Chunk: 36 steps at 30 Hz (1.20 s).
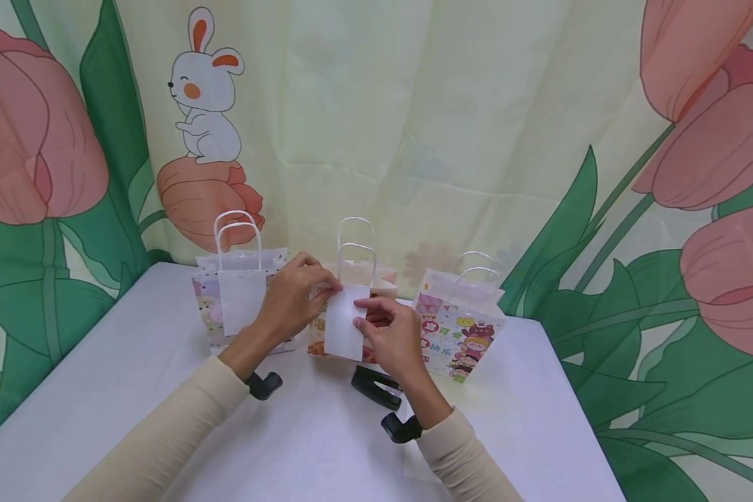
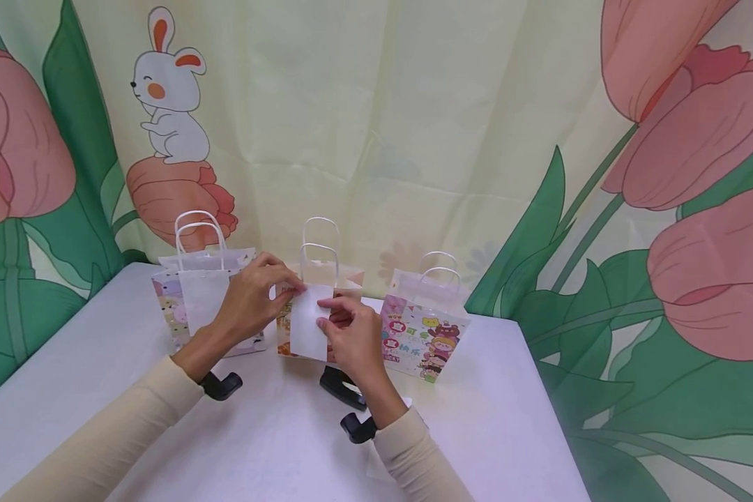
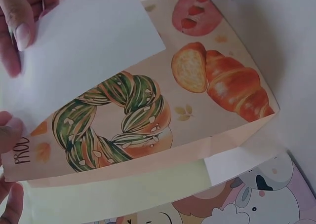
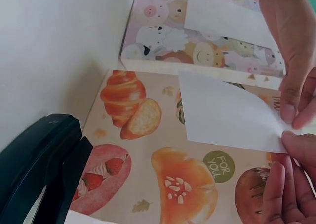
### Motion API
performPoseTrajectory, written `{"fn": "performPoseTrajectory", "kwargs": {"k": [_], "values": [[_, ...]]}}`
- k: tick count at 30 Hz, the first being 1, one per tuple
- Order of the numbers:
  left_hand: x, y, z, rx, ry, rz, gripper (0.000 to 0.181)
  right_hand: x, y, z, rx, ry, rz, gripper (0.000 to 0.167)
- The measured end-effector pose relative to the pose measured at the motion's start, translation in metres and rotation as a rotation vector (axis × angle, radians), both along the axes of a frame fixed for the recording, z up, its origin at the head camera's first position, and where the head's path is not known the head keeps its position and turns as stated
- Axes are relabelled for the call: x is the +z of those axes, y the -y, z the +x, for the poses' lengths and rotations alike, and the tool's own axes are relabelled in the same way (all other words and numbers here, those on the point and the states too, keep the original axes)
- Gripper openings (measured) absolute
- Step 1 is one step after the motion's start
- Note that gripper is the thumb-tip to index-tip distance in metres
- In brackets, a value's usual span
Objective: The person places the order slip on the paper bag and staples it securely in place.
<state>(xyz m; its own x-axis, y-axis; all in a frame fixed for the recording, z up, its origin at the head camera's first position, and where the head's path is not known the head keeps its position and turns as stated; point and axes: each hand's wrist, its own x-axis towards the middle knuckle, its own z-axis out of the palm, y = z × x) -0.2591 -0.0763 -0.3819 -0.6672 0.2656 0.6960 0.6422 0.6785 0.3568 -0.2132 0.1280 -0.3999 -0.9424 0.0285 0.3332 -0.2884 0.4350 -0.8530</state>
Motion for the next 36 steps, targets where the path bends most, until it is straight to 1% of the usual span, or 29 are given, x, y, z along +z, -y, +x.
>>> {"fn": "performPoseTrajectory", "kwargs": {"k": [9, 15, 20, 24, 30, 34, 36], "values": [[0.001, -0.001, 0.000, 0.000, 0.010, 0.007, 0.013, -0.003, -0.005, 0.002, 0.001, 0.010, 0.008, 0.022], [0.001, -0.001, 0.000, 0.001, 0.023, 0.016, 0.013, -0.013, -0.014, 0.007, -0.012, 0.042, 0.043, 0.022], [0.000, -0.001, -0.001, -0.003, 0.023, 0.027, 0.013, -0.021, -0.023, 0.013, -0.007, 0.073, 0.064, 0.027], [-0.001, -0.001, -0.001, -0.009, 0.020, 0.036, 0.012, -0.027, -0.029, 0.017, 0.009, 0.109, 0.104, 0.031], [-0.001, -0.001, -0.001, -0.004, 0.010, 0.026, 0.011, -0.037, -0.037, 0.022, 0.025, 0.185, 0.182, 0.037], [-0.001, -0.001, 0.000, -0.003, 0.011, 0.024, 0.011, -0.042, -0.041, 0.023, 0.035, 0.224, 0.202, 0.042], [-0.001, -0.002, -0.001, -0.005, 0.016, 0.025, 0.011, -0.045, -0.044, 0.024, 0.045, 0.230, 0.206, 0.044]]}}
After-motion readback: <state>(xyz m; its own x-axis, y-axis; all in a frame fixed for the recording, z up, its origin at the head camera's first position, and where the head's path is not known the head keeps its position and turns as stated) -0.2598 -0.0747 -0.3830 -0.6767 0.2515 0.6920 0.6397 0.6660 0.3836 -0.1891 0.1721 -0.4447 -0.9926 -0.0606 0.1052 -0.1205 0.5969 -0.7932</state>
